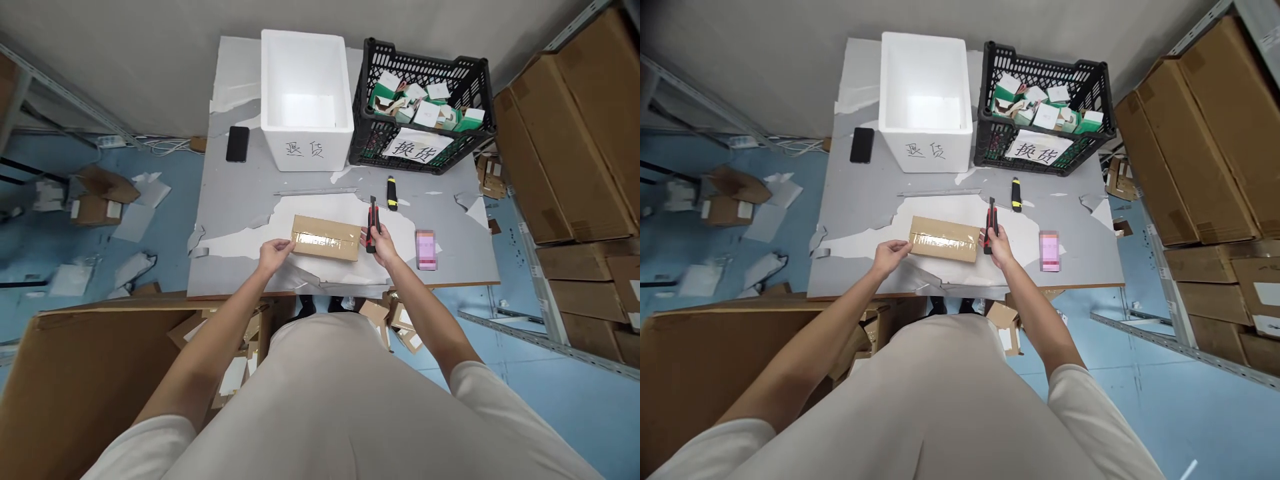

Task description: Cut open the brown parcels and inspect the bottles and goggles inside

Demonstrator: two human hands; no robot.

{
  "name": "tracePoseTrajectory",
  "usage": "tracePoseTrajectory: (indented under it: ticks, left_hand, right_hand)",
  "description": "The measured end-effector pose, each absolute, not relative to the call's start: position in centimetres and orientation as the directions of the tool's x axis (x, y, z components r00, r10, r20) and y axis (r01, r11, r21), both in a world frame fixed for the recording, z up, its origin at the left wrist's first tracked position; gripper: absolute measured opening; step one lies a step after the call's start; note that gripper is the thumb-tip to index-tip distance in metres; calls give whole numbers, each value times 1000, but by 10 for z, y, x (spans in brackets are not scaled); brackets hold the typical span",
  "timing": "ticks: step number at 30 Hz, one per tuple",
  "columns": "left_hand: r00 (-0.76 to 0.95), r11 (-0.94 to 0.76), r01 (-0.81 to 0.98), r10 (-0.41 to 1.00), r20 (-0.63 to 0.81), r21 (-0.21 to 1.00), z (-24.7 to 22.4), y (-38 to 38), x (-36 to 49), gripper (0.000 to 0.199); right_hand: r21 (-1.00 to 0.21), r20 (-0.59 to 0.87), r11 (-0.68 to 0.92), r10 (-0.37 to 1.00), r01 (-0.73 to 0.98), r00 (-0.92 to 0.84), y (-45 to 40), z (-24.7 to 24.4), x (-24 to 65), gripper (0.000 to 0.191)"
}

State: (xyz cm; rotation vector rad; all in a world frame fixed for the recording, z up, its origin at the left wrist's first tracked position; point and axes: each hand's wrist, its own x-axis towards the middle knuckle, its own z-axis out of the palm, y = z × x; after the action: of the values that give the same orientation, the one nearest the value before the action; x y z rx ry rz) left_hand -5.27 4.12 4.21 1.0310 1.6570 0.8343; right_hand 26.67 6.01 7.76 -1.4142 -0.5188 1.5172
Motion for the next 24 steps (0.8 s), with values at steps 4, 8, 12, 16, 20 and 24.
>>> tracePoseTrajectory:
  ticks: [4, 8, 12, 16, 20, 24]
  left_hand:
    - [-183, 450, 149, 888, -423, 880, 48, 20, -43, 54]
    - [-185, 470, 136, 877, -443, 872, 51, 15, -42, 52]
    - [-173, 414, 322, 910, -377, 851, 55, 23, -44, 55]
    - [-24, 114, 611, 992, -126, 783, 66, 41, -41, 78]
    - [368, -236, 756, 925, -99, 611, 73, 62, -30, 84]
    - [447, -348, 793, 890, -89, 500, 70, 69, -19, 103]
  right_hand:
    - [-840, -496, -443, 861, -312, 113, 75, 80, 265, 27]
    - [-841, -494, -443, 863, -309, 107, 78, 77, 264, 27]
    - [-855, -479, -431, 869, -289, 122, 78, 72, 265, 35]
    - [-912, -399, -376, 905, -161, 148, 63, 74, 281, 43]
    - [-921, -382, -387, 920, 47, 91, 32, 79, 304, 58]
    - [-898, -425, -426, 905, 111, 37, 8, 78, 312, 77]
